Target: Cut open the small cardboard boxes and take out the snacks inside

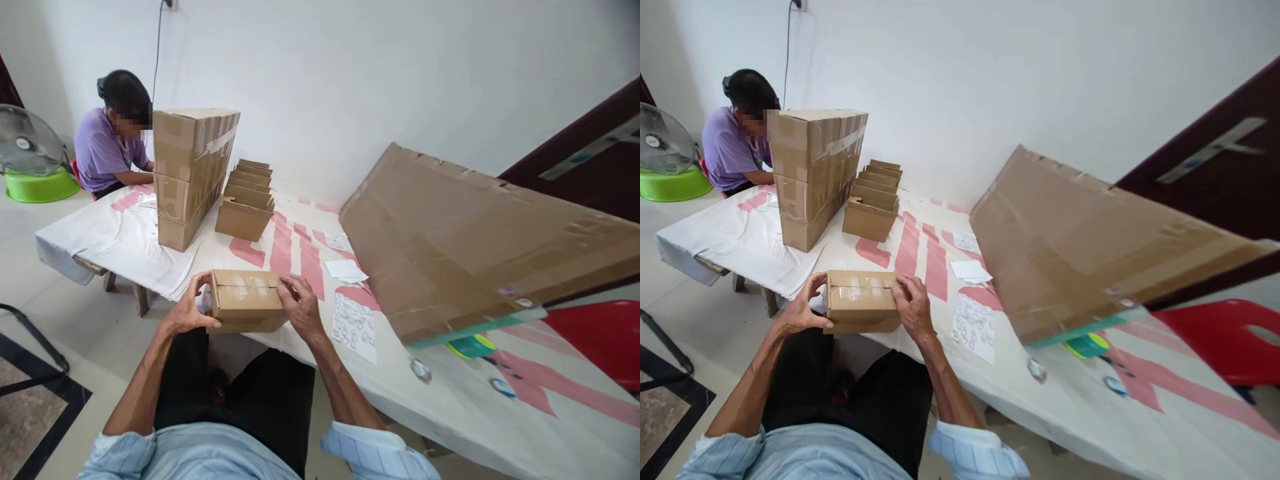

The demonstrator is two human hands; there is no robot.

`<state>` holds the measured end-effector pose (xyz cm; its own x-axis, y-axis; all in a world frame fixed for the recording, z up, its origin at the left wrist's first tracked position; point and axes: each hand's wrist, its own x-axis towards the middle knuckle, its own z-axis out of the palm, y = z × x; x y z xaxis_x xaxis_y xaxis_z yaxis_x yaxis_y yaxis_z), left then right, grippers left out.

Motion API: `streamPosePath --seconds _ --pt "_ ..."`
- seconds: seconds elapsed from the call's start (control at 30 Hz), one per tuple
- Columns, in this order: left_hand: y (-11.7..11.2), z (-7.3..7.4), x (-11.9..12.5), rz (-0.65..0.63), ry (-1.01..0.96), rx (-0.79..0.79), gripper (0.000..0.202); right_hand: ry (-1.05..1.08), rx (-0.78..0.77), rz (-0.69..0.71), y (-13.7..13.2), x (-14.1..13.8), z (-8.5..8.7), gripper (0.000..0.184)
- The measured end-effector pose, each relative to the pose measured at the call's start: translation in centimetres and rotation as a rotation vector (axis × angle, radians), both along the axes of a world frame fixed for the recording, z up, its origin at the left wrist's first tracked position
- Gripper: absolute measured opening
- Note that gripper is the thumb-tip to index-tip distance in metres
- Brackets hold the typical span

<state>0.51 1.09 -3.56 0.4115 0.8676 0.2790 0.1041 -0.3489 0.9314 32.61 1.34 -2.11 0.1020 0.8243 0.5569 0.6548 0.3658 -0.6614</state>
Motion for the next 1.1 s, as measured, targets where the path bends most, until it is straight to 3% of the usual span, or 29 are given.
streamPosePath --seconds 0.17,0.3,0.43,0.53,0.63,0.7,0.8,0.93,1.1 --pt "-0.5 -2.4 0.4 -0.007 -0.072 -0.050 0.133 0.079 -0.028 0.011 -0.3 0.8 -1.0 0.038" --pt "-1.0 -1.6 0.9 0.061 -0.042 -0.022 0.128 0.042 -0.035 -0.004 -0.3 1.2 0.5 0.035" --pt "-1.3 0.3 1.3 0.107 0.024 0.109 0.126 -0.050 0.111 -0.038 -1.5 -1.3 5.8 0.027" --pt "-1.5 1.6 1.9 0.137 0.075 0.160 0.127 -0.262 0.262 0.168 -3.3 -5.5 10.7 0.019" --pt "-2.0 2.8 2.7 0.178 0.109 0.170 0.124 -0.575 0.252 0.415 -4.0 -9.6 13.6 0.021" --pt "-2.3 3.6 3.4 0.196 0.119 0.165 0.115 -0.793 0.178 0.465 -3.5 -11.1 14.0 0.019" --pt "-2.9 4.6 4.0 0.205 0.129 0.151 0.104 -1.003 0.082 0.453 -2.1 -11.7 13.2 0.012" --pt "-3.3 5.2 4.4 0.221 0.120 0.134 0.114 -1.119 0.065 0.459 -0.9 -11.3 12.4 0.011" --pt "-2.8 5.3 4.2 0.232 0.111 0.136 0.107 -1.167 0.062 0.449 -1.4 -12.0 14.1 0.012"
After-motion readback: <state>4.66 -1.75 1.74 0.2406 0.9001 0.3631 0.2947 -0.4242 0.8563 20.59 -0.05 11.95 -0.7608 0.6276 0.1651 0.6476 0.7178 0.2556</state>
